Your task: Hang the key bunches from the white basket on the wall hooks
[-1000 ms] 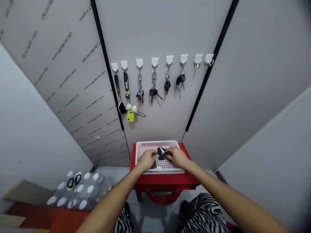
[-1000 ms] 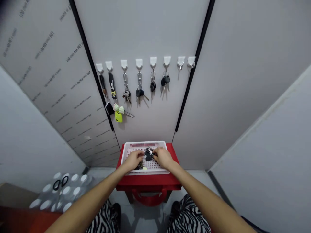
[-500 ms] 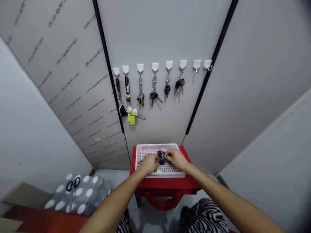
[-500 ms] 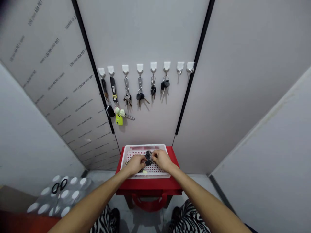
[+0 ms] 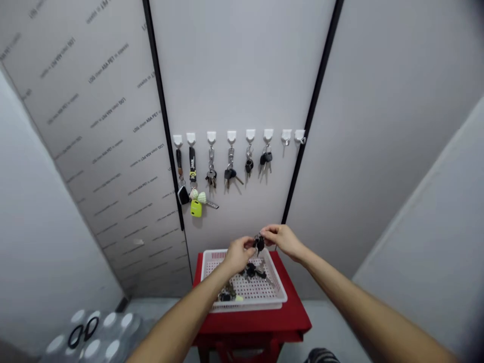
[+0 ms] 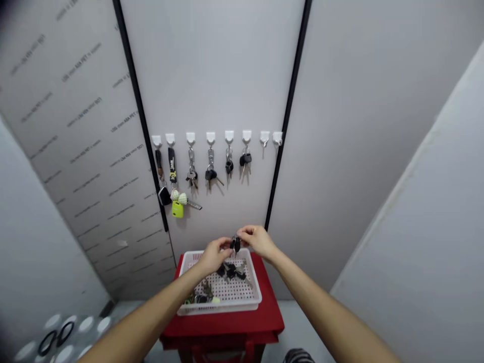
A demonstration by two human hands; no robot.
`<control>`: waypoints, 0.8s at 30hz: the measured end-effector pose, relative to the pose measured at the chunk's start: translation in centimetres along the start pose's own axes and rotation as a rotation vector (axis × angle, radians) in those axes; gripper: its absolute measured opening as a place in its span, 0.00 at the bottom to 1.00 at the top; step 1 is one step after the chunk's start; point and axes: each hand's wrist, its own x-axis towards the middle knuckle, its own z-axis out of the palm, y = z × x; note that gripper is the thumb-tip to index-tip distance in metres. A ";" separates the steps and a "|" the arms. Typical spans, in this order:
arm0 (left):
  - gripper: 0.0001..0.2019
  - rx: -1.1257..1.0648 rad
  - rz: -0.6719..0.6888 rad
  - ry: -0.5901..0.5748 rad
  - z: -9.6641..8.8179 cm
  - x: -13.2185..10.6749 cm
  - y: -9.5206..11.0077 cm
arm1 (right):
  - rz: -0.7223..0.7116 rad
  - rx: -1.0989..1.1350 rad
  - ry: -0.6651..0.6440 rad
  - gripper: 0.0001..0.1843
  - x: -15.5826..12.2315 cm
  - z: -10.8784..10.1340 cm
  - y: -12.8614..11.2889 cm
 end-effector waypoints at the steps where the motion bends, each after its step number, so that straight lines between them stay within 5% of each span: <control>1: 0.12 -0.003 0.025 0.014 -0.1 0.8 0.9 | -0.021 0.007 0.032 0.09 0.3 -0.8 -1.0; 9: 0.15 -0.005 0.228 0.190 -1.5 7.4 10.2 | -0.225 0.079 0.381 0.05 3.8 -7.6 -10.7; 14: 0.16 0.104 0.312 0.270 -2.2 10.0 14.2 | -0.282 0.089 0.566 0.04 6.7 -10.3 -14.5; 19: 0.15 0.160 0.356 0.284 -2.2 10.5 15.3 | -0.249 0.013 0.718 0.04 8.7 -10.9 -15.6; 24: 0.14 0.161 0.320 0.266 -2.0 9.1 13.4 | -0.199 -0.159 0.730 0.05 10.0 -10.8 -14.7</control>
